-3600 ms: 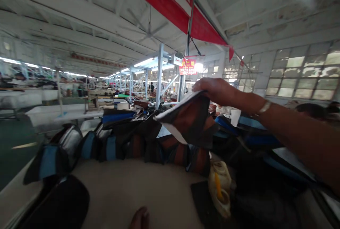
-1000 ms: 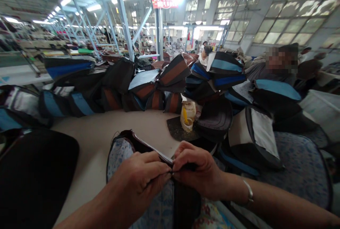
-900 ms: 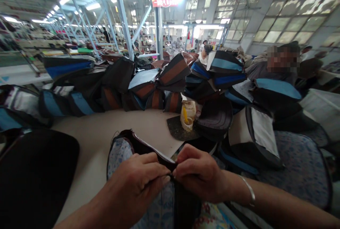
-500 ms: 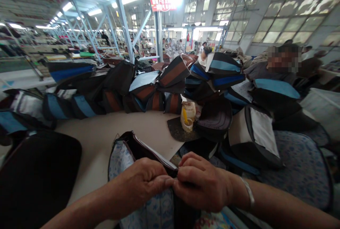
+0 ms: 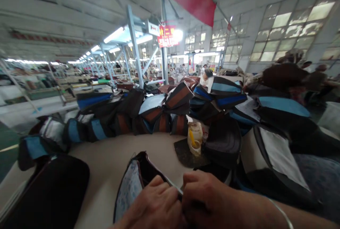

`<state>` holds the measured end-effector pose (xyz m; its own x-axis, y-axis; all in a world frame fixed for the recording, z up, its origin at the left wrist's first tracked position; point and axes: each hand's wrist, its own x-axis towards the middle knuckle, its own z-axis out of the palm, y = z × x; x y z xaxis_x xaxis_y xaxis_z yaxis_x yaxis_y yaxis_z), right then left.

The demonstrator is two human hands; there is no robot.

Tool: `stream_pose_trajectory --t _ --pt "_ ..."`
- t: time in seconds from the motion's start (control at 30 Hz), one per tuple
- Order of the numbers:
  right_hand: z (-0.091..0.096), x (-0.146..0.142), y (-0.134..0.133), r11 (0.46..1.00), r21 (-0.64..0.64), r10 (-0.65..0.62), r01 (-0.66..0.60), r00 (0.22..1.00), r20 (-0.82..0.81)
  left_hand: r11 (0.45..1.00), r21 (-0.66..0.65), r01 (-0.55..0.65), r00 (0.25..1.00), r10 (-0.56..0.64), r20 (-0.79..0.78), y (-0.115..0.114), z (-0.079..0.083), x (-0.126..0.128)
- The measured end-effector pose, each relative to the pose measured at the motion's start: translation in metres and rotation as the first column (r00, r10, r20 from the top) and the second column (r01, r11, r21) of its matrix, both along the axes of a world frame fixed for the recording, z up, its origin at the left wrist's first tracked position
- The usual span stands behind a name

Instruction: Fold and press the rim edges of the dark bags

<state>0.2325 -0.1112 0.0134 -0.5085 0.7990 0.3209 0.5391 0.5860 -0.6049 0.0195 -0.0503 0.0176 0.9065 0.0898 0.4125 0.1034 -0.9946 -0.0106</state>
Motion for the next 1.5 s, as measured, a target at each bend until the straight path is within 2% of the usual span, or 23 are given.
stream_pose_trajectory --t 0.03,0.1,0.13,0.17,0.2,0.27,0.33,0.4,0.5,0.6,0.7,0.87,1.0,1.07,1.13,1.27,1.37,1.43,1.5 --pt "0.001 -0.003 0.003 0.994 0.103 -0.039 0.035 0.998 0.040 0.999 0.046 0.000 0.999 -0.001 0.034 0.004 0.003 0.001" --pt "0.008 -0.009 0.009 0.935 0.343 -0.118 0.092 0.991 0.058 0.993 0.116 -0.010 0.993 -0.004 0.121 0.013 0.015 0.000" --pt "0.016 -0.011 0.012 0.907 0.406 -0.141 0.116 0.989 0.033 0.991 0.130 -0.020 0.987 -0.001 0.158 0.017 0.024 -0.002" --pt "0.026 -0.012 0.014 0.906 0.403 -0.139 0.126 0.990 0.003 0.991 0.128 -0.034 0.982 0.009 0.186 0.020 0.032 -0.005" --pt "0.037 -0.012 0.016 0.934 0.337 -0.112 0.116 0.993 -0.034 0.993 0.109 -0.053 0.979 0.030 0.203 0.023 0.038 -0.009" --pt "0.057 -0.010 0.021 0.996 0.093 -0.008 0.020 0.992 -0.125 0.996 0.033 -0.087 0.964 0.075 0.255 0.028 0.044 -0.020" --pt "0.062 -0.007 0.032 0.983 -0.105 0.123 -0.151 0.963 -0.239 0.991 -0.082 -0.107 0.948 0.127 0.293 0.034 0.036 -0.033" --pt "0.050 -0.006 0.046 0.933 -0.213 0.204 -0.289 0.915 -0.347 0.976 -0.194 -0.098 0.943 0.153 0.295 0.039 0.021 -0.046" --pt "0.014 -0.012 0.065 0.855 -0.351 0.194 -0.383 0.862 -0.469 0.955 -0.287 -0.081 0.958 0.155 0.243 0.043 0.002 -0.066" --pt "-0.011 -0.024 0.074 0.805 -0.408 0.145 -0.431 0.809 -0.570 0.894 -0.410 -0.181 0.967 0.237 0.090 0.043 0.007 -0.086" --pt "-0.012 -0.039 0.073 0.840 -0.353 0.153 -0.413 0.803 -0.576 0.796 -0.554 -0.243 0.967 0.247 -0.068 0.042 0.030 -0.100" --pt "0.013 -0.063 0.066 0.919 -0.213 0.176 -0.333 0.827 -0.534 0.604 -0.756 -0.252 0.960 0.254 -0.117 0.029 0.071 -0.096" --pt "0.035 -0.074 0.062 0.975 -0.031 0.188 -0.220 0.891 -0.414 0.548 -0.781 -0.300 0.925 0.368 -0.098 0.017 0.085 -0.083" --pt "0.036 -0.077 0.061 0.980 0.016 0.189 -0.198 0.908 -0.375 0.521 -0.806 -0.281 0.925 0.370 -0.084 0.015 0.083 -0.080" --pt "0.027 -0.079 0.061 0.982 -0.003 0.178 -0.191 0.918 -0.355 0.482 -0.825 -0.295 0.927 0.355 -0.124 0.015 0.076 -0.079" --pt "0.001 -0.076 0.062 0.952 -0.210 0.126 -0.223 0.909 -0.397 0.389 -0.828 -0.404 0.894 0.362 -0.265 0.014 0.056 -0.078" --pt "-0.009 -0.069 0.065 0.886 -0.341 0.129 -0.313 0.874 -0.468 0.427 -0.817 -0.387 0.904 0.348 -0.247 0.014 0.047 -0.075" --pt "-0.010 -0.063 0.067 0.854 -0.366 0.141 -0.371 0.841 -0.522 0.450 -0.814 -0.368 0.917 0.321 -0.237 0.017 0.044 -0.073" --pt "-0.012 -0.057 0.070 0.817 -0.394 0.142 -0.421 0.809 -0.570 0.451 -0.811 -0.373 0.920 0.295 -0.259 0.022 0.042 -0.073"
